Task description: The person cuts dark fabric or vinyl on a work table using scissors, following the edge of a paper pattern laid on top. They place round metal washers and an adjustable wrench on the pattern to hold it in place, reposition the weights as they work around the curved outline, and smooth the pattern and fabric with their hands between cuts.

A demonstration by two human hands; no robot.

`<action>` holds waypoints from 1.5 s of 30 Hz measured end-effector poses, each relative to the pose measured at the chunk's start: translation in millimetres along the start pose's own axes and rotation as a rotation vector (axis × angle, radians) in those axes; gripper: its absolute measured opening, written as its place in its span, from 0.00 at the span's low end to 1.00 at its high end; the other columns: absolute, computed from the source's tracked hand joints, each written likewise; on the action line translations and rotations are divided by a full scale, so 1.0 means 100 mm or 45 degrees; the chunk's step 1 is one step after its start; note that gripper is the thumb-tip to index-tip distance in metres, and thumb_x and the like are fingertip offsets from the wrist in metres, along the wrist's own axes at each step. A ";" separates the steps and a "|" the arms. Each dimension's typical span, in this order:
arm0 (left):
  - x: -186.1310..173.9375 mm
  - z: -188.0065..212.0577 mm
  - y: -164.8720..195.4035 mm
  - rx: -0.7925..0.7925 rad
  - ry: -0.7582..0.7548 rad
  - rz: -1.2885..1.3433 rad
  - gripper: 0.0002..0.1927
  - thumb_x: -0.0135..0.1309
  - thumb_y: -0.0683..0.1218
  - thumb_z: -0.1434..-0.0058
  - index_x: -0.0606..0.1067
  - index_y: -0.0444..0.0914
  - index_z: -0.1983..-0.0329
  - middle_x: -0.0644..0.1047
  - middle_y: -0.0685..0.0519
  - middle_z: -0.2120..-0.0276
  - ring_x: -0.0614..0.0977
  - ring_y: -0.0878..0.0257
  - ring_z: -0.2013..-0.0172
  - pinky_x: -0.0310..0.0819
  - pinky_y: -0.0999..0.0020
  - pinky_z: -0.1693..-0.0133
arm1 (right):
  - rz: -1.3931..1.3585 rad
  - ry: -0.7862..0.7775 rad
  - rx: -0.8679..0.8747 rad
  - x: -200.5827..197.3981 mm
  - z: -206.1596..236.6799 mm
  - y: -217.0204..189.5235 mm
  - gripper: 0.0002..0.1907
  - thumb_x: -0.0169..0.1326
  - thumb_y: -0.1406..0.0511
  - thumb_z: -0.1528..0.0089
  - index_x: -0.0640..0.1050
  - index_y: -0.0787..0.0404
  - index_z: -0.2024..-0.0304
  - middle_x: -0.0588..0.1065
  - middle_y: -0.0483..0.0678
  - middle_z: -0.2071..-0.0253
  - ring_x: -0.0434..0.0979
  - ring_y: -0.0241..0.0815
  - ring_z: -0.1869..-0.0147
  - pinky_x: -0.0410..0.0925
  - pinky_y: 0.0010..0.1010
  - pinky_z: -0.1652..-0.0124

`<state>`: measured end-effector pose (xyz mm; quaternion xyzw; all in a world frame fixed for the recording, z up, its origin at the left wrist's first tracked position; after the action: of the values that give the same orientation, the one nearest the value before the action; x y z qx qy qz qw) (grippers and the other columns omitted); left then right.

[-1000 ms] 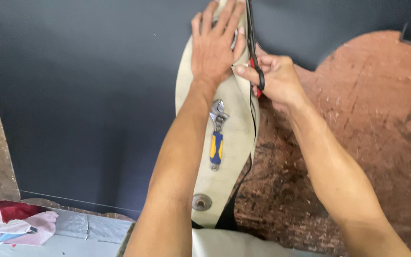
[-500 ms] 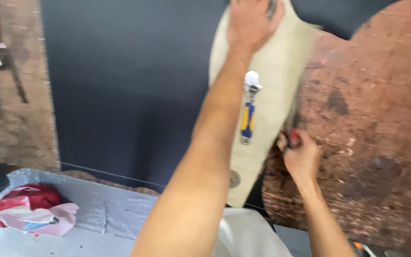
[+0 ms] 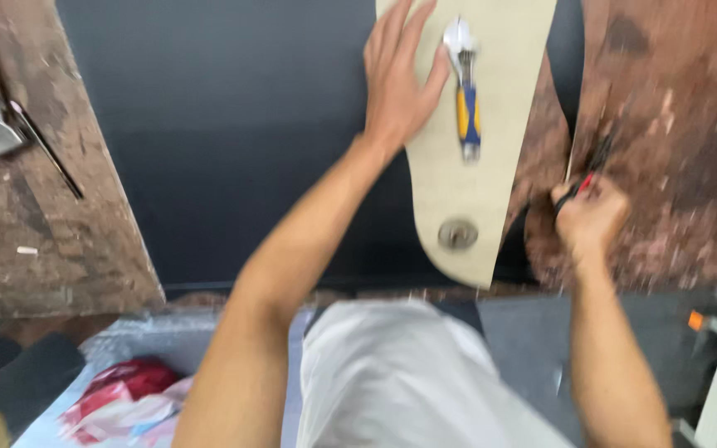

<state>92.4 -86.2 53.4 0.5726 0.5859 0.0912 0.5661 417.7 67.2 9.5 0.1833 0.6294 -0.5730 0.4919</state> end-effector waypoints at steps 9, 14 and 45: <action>-0.38 2.56 0.76 -0.217 -0.272 0.178 0.18 0.56 0.38 0.38 0.75 0.39 0.45 0.74 0.49 0.45 0.75 0.50 0.42 0.67 0.54 0.43 | 0.179 -0.142 -0.196 -0.37 1.16 0.82 0.09 0.67 0.68 0.41 0.79 0.67 0.63 0.73 0.43 0.72 0.72 0.32 0.67 0.67 0.28 0.65; -0.21 2.87 0.96 -0.001 -0.413 0.277 0.17 0.57 0.38 0.37 0.75 0.39 0.44 0.74 0.50 0.45 0.76 0.51 0.44 0.69 0.54 0.43 | 0.143 -0.458 0.311 -0.96 2.66 1.37 0.07 0.51 0.68 0.33 0.79 0.65 0.61 0.78 0.49 0.70 0.78 0.39 0.68 0.70 0.35 0.64; 0.12 3.00 0.86 0.063 -0.637 -0.050 0.22 0.58 0.36 0.47 0.83 0.51 0.52 0.67 0.49 0.36 0.66 0.48 0.36 0.58 0.50 0.35 | 0.729 -1.829 0.117 -0.84 0.68 0.79 0.25 0.75 0.53 0.52 0.86 0.55 0.55 0.70 0.45 0.76 0.69 0.41 0.68 0.66 0.36 0.64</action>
<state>375.2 -211.8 8.6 0.5796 0.4406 -0.0786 0.6810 545.8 55.6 46.4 -0.0574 0.0597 -0.4275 0.9002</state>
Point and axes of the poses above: each hand's wrist, its own z-axis away from the middle knuckle, its own x-axis out of the palm, y = z × x, the point moved 3 cm from there along -z, towards the middle knuckle
